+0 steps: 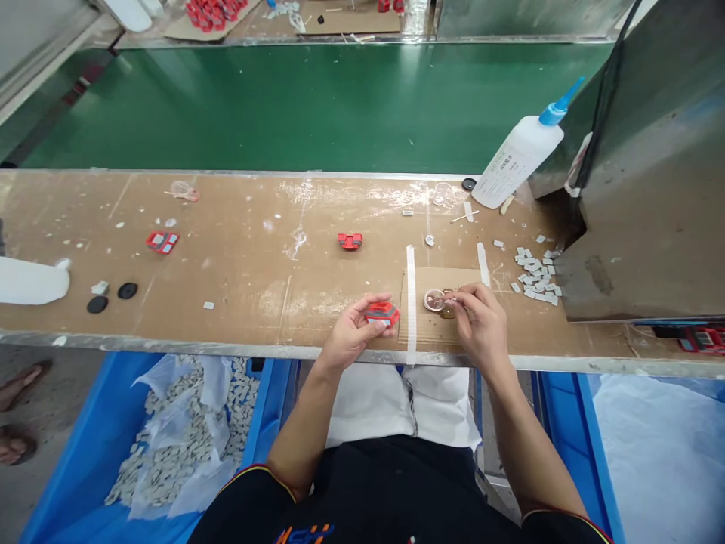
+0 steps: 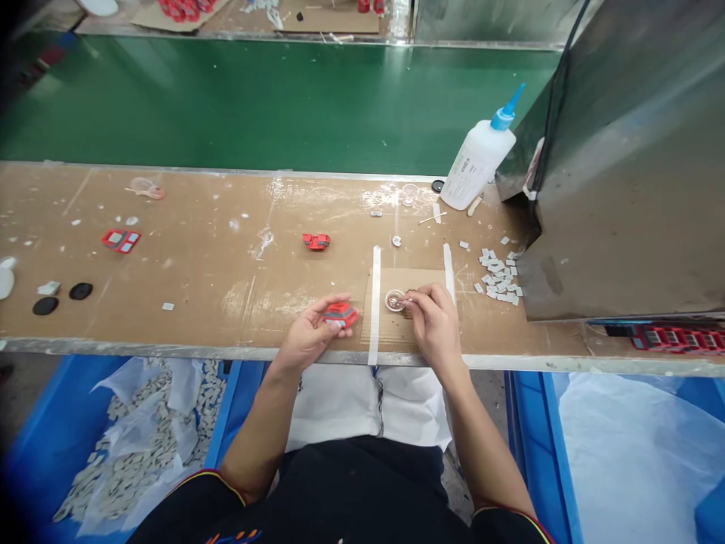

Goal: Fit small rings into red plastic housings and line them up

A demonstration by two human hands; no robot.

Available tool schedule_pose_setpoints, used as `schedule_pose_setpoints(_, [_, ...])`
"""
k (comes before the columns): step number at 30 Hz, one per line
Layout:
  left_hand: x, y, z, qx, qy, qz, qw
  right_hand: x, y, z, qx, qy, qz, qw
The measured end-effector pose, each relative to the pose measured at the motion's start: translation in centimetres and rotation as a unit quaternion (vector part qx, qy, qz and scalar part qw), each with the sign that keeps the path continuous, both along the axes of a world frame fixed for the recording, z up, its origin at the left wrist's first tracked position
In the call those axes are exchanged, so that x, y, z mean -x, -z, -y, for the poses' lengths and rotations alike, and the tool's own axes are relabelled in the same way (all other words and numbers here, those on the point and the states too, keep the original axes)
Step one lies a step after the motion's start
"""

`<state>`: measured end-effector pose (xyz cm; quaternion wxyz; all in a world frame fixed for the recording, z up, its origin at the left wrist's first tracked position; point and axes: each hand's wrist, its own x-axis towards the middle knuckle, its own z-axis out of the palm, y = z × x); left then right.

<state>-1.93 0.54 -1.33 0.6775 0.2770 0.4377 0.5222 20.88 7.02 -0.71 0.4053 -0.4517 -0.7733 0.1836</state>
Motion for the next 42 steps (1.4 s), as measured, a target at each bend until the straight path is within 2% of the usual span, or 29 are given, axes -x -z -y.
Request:
schedule_pose_setpoints(4, [-1.0, 0.4, 0.3, -0.01, 0.038, -0.052, 0.998, 0.2, 0.0, 0.3, 0.016, 0.023, -0.015, 0.999])
schedule_pose_setpoints(7, [-1.3, 0.4, 0.6, -0.027, 0.038, -0.086, 0.995, 0.4, 0.0, 0.3, 0.043, 0.036, -0.049, 0.997])
schedule_pose_setpoints(11, [-1.5, 0.4, 0.6, -0.081, 0.034, -0.143, 0.986, 0.4, 0.1, 0.4, 0.096, 0.068, -0.141, 0.983])
schedule_pose_setpoints(16, [-1.7, 0.7, 0.6, -0.112, 0.028, -0.212, 0.97, 0.7, -0.6, 2.3, 0.116, 0.123, -0.207, 0.964])
schedule_pose_setpoints(21, [-1.8, 0.7, 0.8, -0.125, 0.032, -0.242, 0.962, 2.1, -1.7, 4.3, 0.103, 0.047, -0.177, 0.978])
schedule_pose_setpoints(25, [-1.9, 0.8, 0.9, -0.128, 0.035, -0.243, 0.961, 3.1, -1.6, 4.5, 0.083, -0.005, -0.128, 0.988])
schedule_pose_setpoints(33, [-1.8, 0.8, 1.0, -0.141, 0.045, -0.257, 0.955, 3.7, -1.5, 4.3, 0.035, -0.062, -0.105, 0.992])
schedule_pose_setpoints(42, [-1.7, 1.2, 0.9, -0.154, 0.049, -0.277, 0.947, 3.8, -1.8, 3.9, -0.01, -0.093, -0.069, 0.993])
